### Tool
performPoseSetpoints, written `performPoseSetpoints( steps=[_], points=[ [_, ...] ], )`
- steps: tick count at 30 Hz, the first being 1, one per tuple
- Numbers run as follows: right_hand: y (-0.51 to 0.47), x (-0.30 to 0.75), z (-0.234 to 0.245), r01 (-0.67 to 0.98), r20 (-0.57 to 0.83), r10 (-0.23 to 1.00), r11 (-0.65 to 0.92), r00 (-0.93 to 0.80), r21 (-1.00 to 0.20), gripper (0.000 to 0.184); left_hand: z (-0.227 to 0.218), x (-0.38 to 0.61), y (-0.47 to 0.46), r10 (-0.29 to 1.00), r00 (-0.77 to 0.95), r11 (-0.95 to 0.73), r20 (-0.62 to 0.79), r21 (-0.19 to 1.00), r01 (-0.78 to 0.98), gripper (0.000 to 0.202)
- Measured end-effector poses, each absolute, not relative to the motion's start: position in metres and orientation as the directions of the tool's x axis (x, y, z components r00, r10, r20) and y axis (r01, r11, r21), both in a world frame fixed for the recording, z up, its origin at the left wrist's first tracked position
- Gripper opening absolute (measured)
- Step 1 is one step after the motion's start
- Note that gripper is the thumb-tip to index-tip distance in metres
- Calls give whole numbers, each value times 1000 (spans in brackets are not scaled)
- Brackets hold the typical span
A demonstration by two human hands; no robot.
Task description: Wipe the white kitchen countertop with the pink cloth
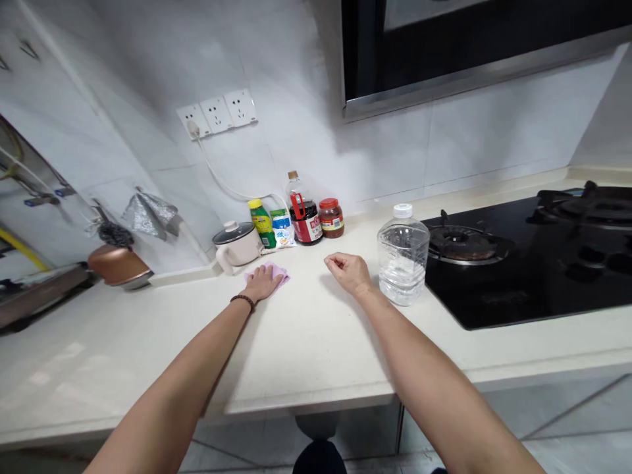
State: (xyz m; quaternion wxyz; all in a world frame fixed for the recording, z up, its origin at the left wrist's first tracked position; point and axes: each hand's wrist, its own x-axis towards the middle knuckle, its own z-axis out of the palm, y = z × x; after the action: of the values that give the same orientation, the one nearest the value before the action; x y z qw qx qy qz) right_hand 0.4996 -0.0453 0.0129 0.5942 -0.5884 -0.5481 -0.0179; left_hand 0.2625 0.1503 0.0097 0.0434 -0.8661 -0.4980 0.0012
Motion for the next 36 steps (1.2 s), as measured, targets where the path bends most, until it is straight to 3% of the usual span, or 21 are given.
performPoseSetpoints(
  steps=[7,17,24,36],
  points=[
    [-42,499,13,682,689,618,317,379,-659,20,7,287,112,819,574,-572,22,-54,818,78],
    [-40,503,7,664,674,638,324,372,-673,23,3,346,21,561,828,-828,-5,26,561,90],
    [-45,504,7,647,655,660,325,368,-690,29,4,344,26,494,869,-869,21,34,494,89],
    [-48,498,8,596,573,713,269,405,-756,39,10,235,143,774,632,-632,37,10,775,81]
  ],
)
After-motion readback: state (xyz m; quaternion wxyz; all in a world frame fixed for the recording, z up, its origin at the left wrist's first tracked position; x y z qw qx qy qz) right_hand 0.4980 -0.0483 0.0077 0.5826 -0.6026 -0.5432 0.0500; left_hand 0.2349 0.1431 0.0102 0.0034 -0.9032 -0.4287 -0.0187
